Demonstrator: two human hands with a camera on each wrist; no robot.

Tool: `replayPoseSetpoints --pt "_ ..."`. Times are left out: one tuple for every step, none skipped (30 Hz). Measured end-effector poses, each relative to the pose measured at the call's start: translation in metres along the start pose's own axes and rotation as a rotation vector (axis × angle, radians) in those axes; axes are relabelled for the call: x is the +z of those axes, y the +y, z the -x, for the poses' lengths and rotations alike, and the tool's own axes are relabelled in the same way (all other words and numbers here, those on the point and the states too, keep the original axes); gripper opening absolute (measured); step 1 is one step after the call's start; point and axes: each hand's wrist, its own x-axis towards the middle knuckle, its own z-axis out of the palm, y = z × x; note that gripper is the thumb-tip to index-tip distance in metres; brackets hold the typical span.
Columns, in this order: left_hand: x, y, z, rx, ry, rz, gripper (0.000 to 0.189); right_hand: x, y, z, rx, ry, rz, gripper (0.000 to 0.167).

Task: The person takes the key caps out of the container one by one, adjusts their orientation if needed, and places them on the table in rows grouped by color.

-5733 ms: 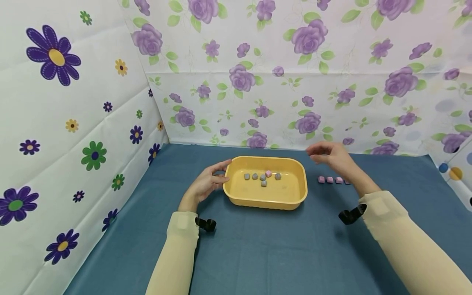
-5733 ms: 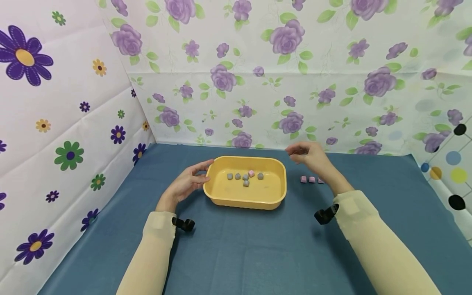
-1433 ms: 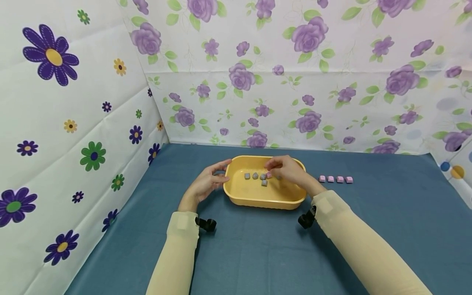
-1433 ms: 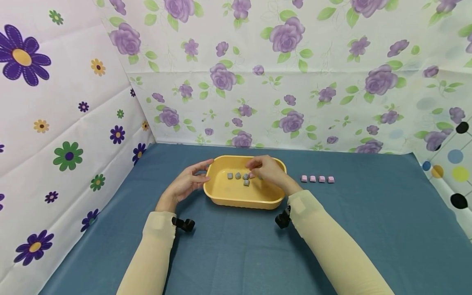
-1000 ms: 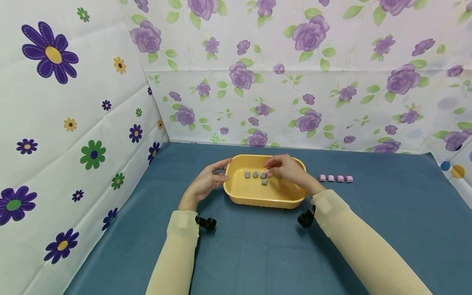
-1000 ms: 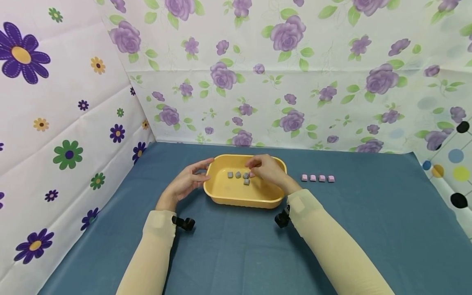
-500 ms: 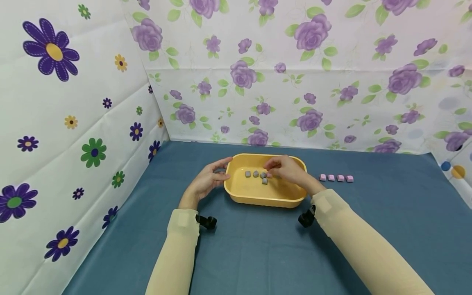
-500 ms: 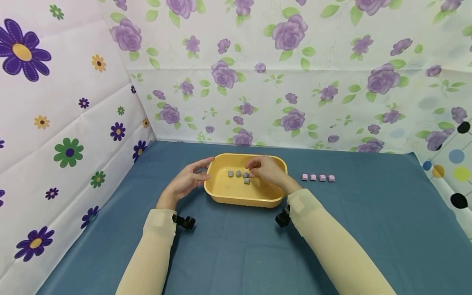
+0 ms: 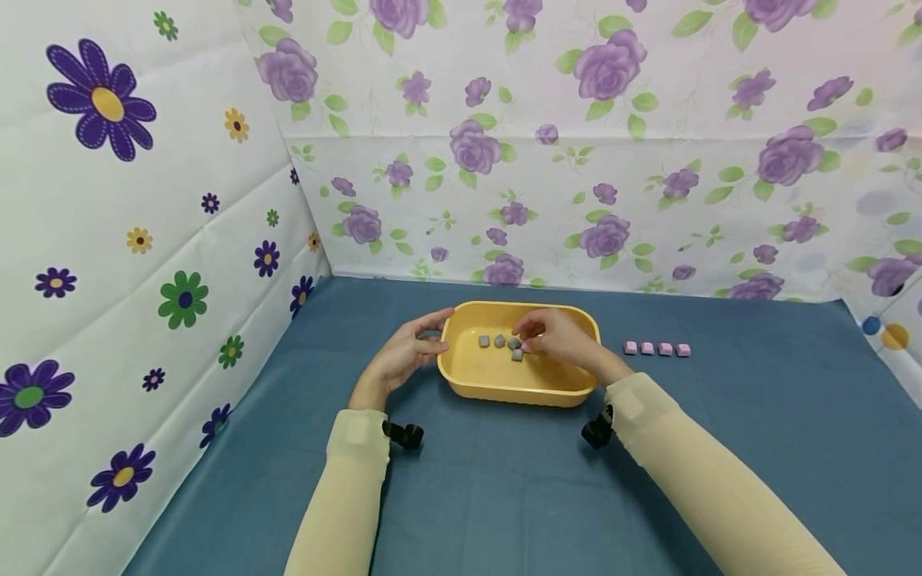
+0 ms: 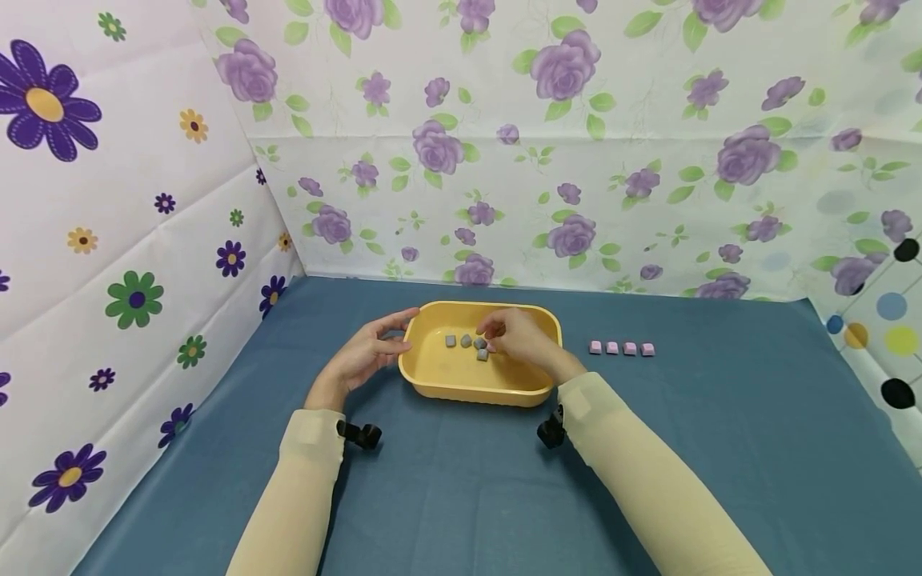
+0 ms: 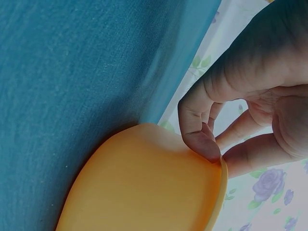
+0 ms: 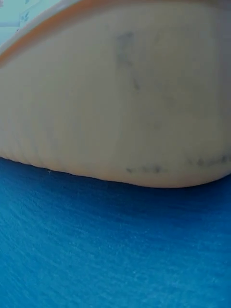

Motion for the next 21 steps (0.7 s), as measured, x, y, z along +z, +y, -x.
replayPoseSetpoints --pt "0.0002 0.0 0.0001 0.003 -0.002 0.0 0.064 0.0006 -0.0009 -0.0003 0.0 0.001 0.012 0.022" --pt "0.0003 -0.0001 0.0 0.005 -0.004 0.005 0.064 0.001 -0.0013 -0.0007 -0.003 0.001 0.025 0.022" --pt "0.0005 -0.0001 0.0001 0.007 -0.005 0.01 0.064 0.0015 -0.0016 -0.0009 -0.005 0.001 0.034 0.022" --pt "0.0006 -0.0001 0.0002 0.01 -0.008 0.012 0.065 0.0019 -0.0016 -0.001 -0.008 0.0 0.042 0.022" --pt "0.0007 -0.0003 0.0003 0.012 -0.01 0.016 0.065 0.0024 -0.0012 -0.0011 -0.011 0.0 0.048 0.023" --pt "0.0006 -0.0005 0.0003 0.014 -0.011 0.018 0.065 0.0027 -0.0006 -0.0011 -0.015 0.0 0.051 0.024" --pt "0.0004 -0.0008 0.0003 0.016 -0.013 0.021 0.065 0.0029 0.0002 -0.0012 -0.015 0.0 0.05 0.026" --pt "0.0004 -0.001 0.0002 0.017 -0.015 0.023 0.066 0.0031 0.0008 -0.001 -0.019 -0.002 0.049 0.027" --pt "0.0004 -0.0011 0.0002 0.019 -0.015 0.022 0.066 0.0032 0.0016 -0.0009 -0.021 -0.002 0.044 0.028" --pt "0.0003 -0.0012 0.0002 0.021 -0.016 0.021 0.066 0.0036 0.0023 -0.0008 -0.021 -0.002 0.037 0.029" --pt "0.0001 -0.0013 0.0002 0.021 -0.016 0.023 0.066 0.0039 0.0032 -0.0009 -0.024 -0.002 0.031 0.029" --pt "-0.0001 -0.0014 0.0002 0.021 -0.015 0.024 0.066 0.0041 0.0039 -0.001 -0.027 -0.003 0.029 0.028" --pt "-0.0002 -0.0015 0.0001 0.021 -0.014 0.025 0.066 0.0045 0.0045 -0.0012 -0.029 -0.004 0.03 0.027" --pt "-0.0002 -0.0015 0.0001 0.02 -0.014 0.027 0.065 0.0049 0.005 -0.0014 -0.031 -0.004 0.032 0.027" --pt "-0.0003 -0.0015 0.0001 0.019 -0.011 0.029 0.065 0.0053 0.0051 -0.0016 -0.031 -0.004 0.035 0.026" --pt "-0.0005 -0.0015 0.0002 0.018 -0.009 0.03 0.065 0.0057 0.0052 -0.0019 -0.032 -0.004 0.037 0.025" --pt "-0.0006 -0.0016 0.0001 0.019 -0.01 0.028 0.065 0.006 0.0054 -0.002 -0.036 -0.006 0.043 0.025" --pt "-0.0006 -0.0016 0.0001 0.018 -0.01 0.026 0.065 0.0062 0.0051 -0.002 -0.038 -0.006 0.046 0.024" --pt "-0.0006 -0.0016 0.0001 0.019 -0.01 0.025 0.065 0.0065 0.0048 -0.0017 -0.042 -0.007 0.053 0.023" --pt "-0.0007 -0.0016 0.0002 0.019 -0.011 0.023 0.065 0.0068 0.0047 -0.0015 -0.045 -0.007 0.058 0.022" --pt "-0.0008 -0.0017 0.0003 0.021 -0.012 0.019 0.066 0.007 0.0043 -0.001 -0.048 -0.01 0.064 0.021"
